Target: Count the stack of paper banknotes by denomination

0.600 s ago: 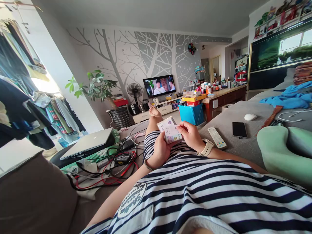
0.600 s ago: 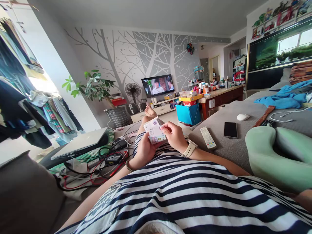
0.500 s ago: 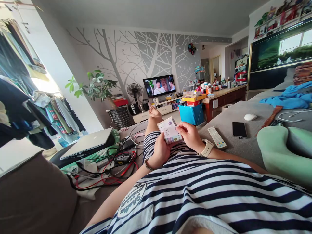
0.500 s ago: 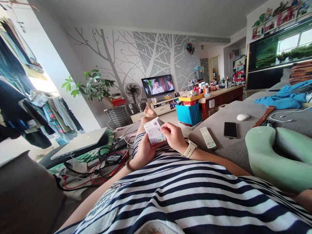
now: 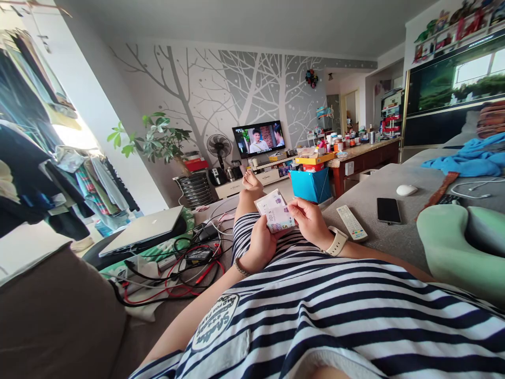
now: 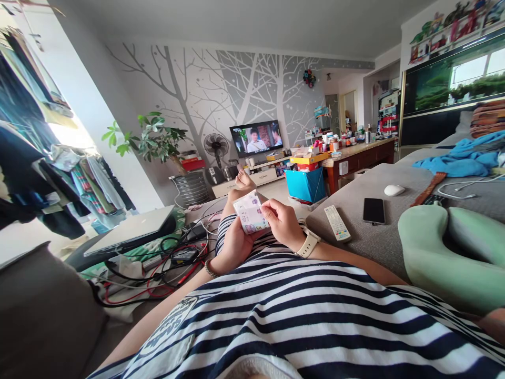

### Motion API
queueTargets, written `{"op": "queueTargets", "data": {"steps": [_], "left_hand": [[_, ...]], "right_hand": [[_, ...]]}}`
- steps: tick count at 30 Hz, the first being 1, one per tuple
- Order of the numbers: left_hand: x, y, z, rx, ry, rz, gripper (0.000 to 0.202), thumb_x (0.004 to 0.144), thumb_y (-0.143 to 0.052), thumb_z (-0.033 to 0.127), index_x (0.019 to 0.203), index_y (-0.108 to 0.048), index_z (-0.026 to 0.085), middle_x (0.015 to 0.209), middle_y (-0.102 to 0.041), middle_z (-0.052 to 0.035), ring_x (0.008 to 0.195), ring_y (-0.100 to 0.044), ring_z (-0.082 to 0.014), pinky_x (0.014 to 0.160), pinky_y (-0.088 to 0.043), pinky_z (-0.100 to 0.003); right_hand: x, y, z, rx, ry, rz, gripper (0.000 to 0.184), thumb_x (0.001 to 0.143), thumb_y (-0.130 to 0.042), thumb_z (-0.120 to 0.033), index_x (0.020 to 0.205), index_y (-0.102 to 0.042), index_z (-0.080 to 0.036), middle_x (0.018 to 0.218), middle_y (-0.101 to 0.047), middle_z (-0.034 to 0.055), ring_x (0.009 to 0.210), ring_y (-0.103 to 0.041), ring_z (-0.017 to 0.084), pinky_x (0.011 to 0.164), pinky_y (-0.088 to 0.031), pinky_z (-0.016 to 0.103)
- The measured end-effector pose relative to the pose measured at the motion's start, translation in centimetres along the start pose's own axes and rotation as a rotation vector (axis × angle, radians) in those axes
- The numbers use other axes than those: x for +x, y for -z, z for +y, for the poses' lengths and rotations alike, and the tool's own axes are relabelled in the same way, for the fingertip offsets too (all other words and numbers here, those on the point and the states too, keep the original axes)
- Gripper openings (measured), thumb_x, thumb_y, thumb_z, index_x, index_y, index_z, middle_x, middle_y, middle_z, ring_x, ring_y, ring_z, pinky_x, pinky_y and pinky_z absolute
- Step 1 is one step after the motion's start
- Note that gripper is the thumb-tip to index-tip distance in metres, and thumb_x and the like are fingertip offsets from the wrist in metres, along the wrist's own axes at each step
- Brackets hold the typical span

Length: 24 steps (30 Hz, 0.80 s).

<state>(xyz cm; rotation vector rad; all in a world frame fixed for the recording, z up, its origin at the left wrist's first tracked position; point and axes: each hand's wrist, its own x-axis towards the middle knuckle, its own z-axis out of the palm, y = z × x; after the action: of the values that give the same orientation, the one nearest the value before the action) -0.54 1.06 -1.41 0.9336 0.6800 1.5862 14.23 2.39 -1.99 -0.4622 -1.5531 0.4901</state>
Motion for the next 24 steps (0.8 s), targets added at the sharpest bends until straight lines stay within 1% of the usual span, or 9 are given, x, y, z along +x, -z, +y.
{"op": "queueTargets", "data": {"steps": [5,7,9,11,13,15,17,19,24], "left_hand": [[0.0,0.2,-0.1,0.009,-0.006,-0.043,0.025,0.079,-0.079,0.032,0.101,-0.075,0.021,0.096,-0.082,-0.0072,0.109,-0.076,-0.0335,0.092,-0.064,-0.044],[0.1,0.3,-0.2,0.001,-0.016,-0.054,0.019,0.075,-0.079,0.029,0.091,-0.073,0.02,0.093,-0.081,-0.0072,0.105,-0.077,-0.0316,0.092,-0.062,-0.041],[0.1,0.3,-0.2,-0.019,-0.006,-0.058,0.017,0.073,-0.079,0.028,0.086,-0.072,0.018,0.092,-0.081,-0.0081,0.103,-0.077,-0.031,0.092,-0.062,-0.039],[0.1,0.2,-0.2,-0.03,0.014,-0.063,0.018,0.071,-0.079,0.028,0.086,-0.072,0.018,0.095,-0.081,-0.0091,0.106,-0.076,-0.0324,0.094,-0.061,-0.04],[0.0,0.0,-0.2,-0.03,0.017,-0.057,0.021,0.069,-0.08,0.027,0.087,-0.073,0.02,0.097,-0.082,-0.0089,0.111,-0.076,-0.0336,0.095,-0.061,-0.042],[-0.2,-0.2,-0.1,-0.027,0.007,-0.042,0.024,0.065,-0.082,0.027,0.087,-0.073,0.021,0.098,-0.082,-0.0082,0.111,-0.076,-0.0337,0.095,-0.061,-0.042],[-0.4,-0.4,0.0,-0.023,0.0,-0.033,0.029,0.061,-0.084,0.026,0.087,-0.073,0.021,0.098,-0.083,-0.0077,0.11,-0.076,-0.0337,0.095,-0.062,-0.043],[-0.6,-0.6,0.1,-0.013,0.0,-0.035,0.034,0.058,-0.087,0.025,0.089,-0.073,0.02,0.098,-0.083,-0.0075,0.109,-0.077,-0.034,0.095,-0.062,-0.043],[-0.7,-0.7,0.1,0.005,-0.002,-0.062,0.045,0.057,-0.088,0.024,0.1,-0.076,0.019,0.092,-0.083,-0.0071,0.109,-0.078,-0.0352,0.096,-0.062,-0.044]], "right_hand": [[-0.3,0.1,-0.5,0.002,0.039,-0.031,0.051,0.104,-0.053,-0.067,0.084,-0.063,-0.021,0.066,-0.057,-0.0014,0.059,-0.048,0.014,0.059,-0.037,0.029],[-0.4,0.1,-0.5,0.034,0.03,-0.079,0.053,0.106,-0.049,-0.068,0.084,-0.062,-0.022,0.064,-0.058,-0.0014,0.056,-0.048,0.014,0.058,-0.037,0.029],[-0.4,0.1,-0.4,0.064,0.006,-0.133,0.056,0.106,-0.044,-0.071,0.083,-0.061,-0.022,0.06,-0.058,-0.0016,0.054,-0.048,0.014,0.058,-0.038,0.029],[-0.2,0.1,-0.3,0.062,-0.017,-0.122,0.058,0.104,-0.044,-0.074,0.08,-0.058,-0.023,0.058,-0.055,-0.0022,0.054,-0.049,0.015,0.059,-0.039,0.03],[0.0,0.1,-0.1,0.017,-0.043,-0.032,0.056,0.1,-0.053,-0.075,0.077,-0.054,-0.024,0.059,-0.054,-0.0025,0.056,-0.051,0.015,0.06,-0.04,0.03],[0.3,0.0,0.3,-0.031,-0.09,0.053,0.052,0.094,-0.064,-0.072,0.079,-0.052,-0.024,0.063,-0.056,-0.0028,0.058,-0.053,0.016,0.061,-0.04,0.03],[0.5,0.0,0.7,-0.063,-0.142,0.076,0.047,0.09,-0.07,-0.067,0.083,-0.052,-0.024,0.064,-0.057,-0.0035,0.059,-0.054,0.017,0.061,-0.04,0.03],[0.6,-0.1,1.1,-0.081,-0.161,0.065,0.043,0.09,-0.07,-0.063,0.084,-0.052,-0.024,0.065,-0.057,-0.0037,0.06,-0.055,0.017,0.061,-0.039,0.03],[0.6,-0.1,1.5,-0.125,-0.103,0.076,0.036,0.095,-0.061,-0.052,0.076,-0.05,-0.024,0.069,-0.056,-0.0017,0.065,-0.053,0.017,0.064,-0.037,0.03]]}}
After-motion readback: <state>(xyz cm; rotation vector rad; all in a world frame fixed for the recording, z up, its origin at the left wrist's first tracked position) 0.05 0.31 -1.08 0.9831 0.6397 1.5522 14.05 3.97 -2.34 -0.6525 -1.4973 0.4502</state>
